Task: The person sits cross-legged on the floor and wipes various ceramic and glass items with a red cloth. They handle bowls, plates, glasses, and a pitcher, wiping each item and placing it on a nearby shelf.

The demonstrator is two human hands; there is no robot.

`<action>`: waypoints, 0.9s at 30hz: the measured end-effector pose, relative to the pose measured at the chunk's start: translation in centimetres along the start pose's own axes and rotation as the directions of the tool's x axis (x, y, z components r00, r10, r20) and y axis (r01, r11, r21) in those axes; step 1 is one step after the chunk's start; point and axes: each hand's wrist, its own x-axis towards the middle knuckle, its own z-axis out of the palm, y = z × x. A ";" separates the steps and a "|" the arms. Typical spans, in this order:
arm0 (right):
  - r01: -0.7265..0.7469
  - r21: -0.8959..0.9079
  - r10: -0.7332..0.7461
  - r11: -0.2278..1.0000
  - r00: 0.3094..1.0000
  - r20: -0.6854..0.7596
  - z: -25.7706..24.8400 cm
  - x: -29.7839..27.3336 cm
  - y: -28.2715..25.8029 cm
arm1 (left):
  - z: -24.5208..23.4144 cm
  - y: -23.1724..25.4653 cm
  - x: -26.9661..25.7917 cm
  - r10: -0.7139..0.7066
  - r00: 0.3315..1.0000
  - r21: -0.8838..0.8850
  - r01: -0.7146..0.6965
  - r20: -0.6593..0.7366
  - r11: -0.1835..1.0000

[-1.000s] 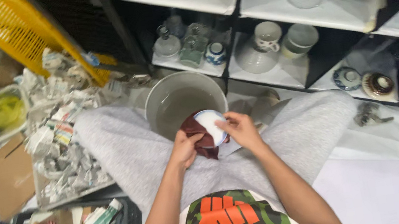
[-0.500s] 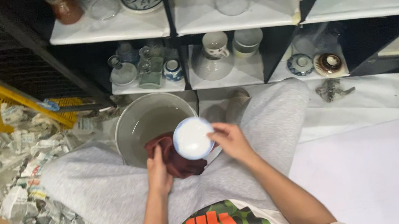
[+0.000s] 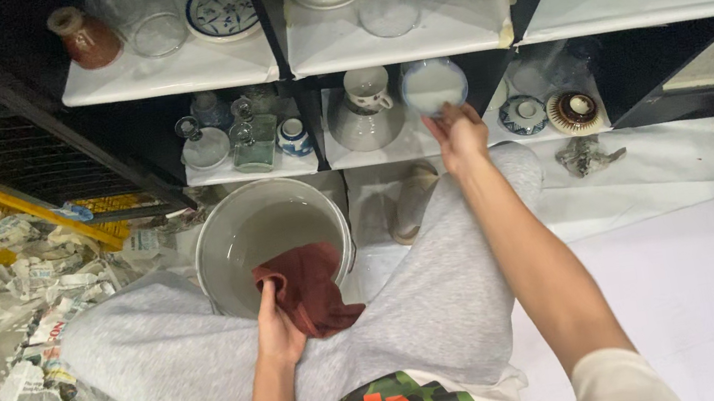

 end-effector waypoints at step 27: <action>0.018 0.086 -0.004 0.996 0.987 -0.159 -0.9 10.4 4.2 | -1.2 -1.0 -0.2 -0.103 0.990 -0.107 0.114 0.101 0.988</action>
